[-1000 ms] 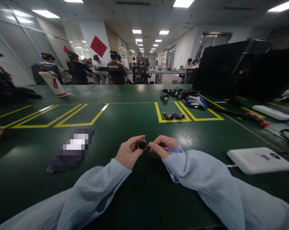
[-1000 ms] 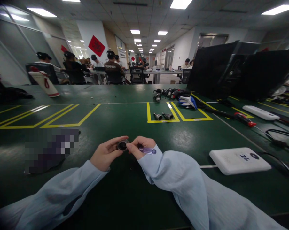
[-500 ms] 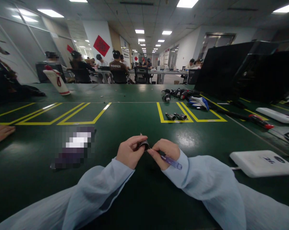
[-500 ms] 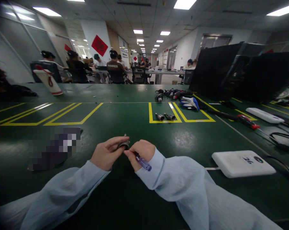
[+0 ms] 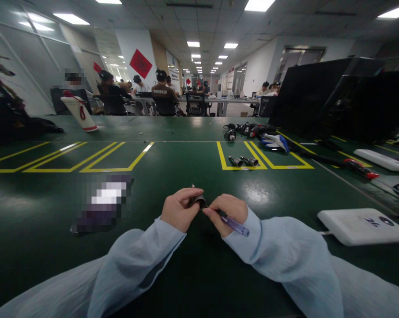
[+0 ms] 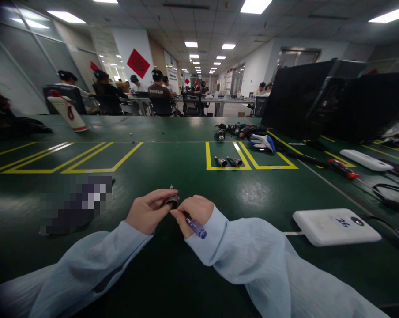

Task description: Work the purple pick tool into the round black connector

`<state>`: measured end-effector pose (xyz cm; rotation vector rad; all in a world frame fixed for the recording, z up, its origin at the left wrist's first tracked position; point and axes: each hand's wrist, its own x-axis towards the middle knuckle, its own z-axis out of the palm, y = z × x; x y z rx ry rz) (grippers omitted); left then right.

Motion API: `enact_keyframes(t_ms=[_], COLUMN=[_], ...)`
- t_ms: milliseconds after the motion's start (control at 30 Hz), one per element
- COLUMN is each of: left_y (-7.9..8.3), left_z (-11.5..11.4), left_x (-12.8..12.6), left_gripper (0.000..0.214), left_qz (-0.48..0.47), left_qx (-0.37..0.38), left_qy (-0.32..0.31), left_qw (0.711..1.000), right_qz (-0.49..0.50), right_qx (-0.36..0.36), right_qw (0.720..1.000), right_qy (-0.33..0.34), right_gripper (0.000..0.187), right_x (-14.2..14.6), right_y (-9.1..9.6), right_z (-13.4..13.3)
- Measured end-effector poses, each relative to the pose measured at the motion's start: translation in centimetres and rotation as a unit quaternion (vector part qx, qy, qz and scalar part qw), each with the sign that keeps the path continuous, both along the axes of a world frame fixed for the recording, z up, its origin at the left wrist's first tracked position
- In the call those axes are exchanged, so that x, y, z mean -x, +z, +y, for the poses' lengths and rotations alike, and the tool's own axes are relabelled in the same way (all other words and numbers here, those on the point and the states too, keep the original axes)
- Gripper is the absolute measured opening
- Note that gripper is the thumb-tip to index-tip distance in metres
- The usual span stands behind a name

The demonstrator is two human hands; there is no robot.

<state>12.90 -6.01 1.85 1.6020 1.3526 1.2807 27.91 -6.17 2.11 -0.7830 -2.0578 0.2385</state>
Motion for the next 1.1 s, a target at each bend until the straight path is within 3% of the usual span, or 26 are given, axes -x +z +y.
enact_keyframes(t_ms=[267, 467, 533, 833, 1000, 1100], left_y=[-0.5, -0.5, -0.3, 0.8, 0.9, 1.0], left_z=[0.0, 0.0, -0.1, -0.2, -0.3, -0.3], left_x=[-0.3, -0.6, -0.6, -0.5, -0.4, -0.5], left_gripper=[0.025, 0.025, 0.025, 0.03, 0.031, 0.031], left_qz=[-0.054, -0.099, -0.099, -0.113, -0.109, -0.105], left_qx=[-0.008, 0.025, 0.042, 0.113, 0.126, 0.132], left_qy=[0.011, 0.018, 0.009, -0.002, -0.01, -0.009], left_qw=[0.998, 0.995, 0.994, 0.987, 0.986, 0.986], right_qz=[0.057, 0.125, 0.115, -0.001, -0.013, 0.013], right_qx=[0.098, 0.338, 0.373, 0.321, 0.328, 0.37], right_qw=[0.993, 0.931, 0.918, 0.938, 0.937, 0.92], right_qy=[-0.028, -0.058, -0.065, -0.128, -0.12, -0.125], right_gripper=[0.024, 0.041, 0.04, 0.038, 0.038, 0.037], right_x=[-0.2, -0.4, -0.3, -0.3, 0.0, 0.2], right_y=[0.5, 1.4, 1.1, -0.5, -0.8, -0.6], right_z=[-0.4, 0.1, 0.6, 1.8, 1.8, 2.0])
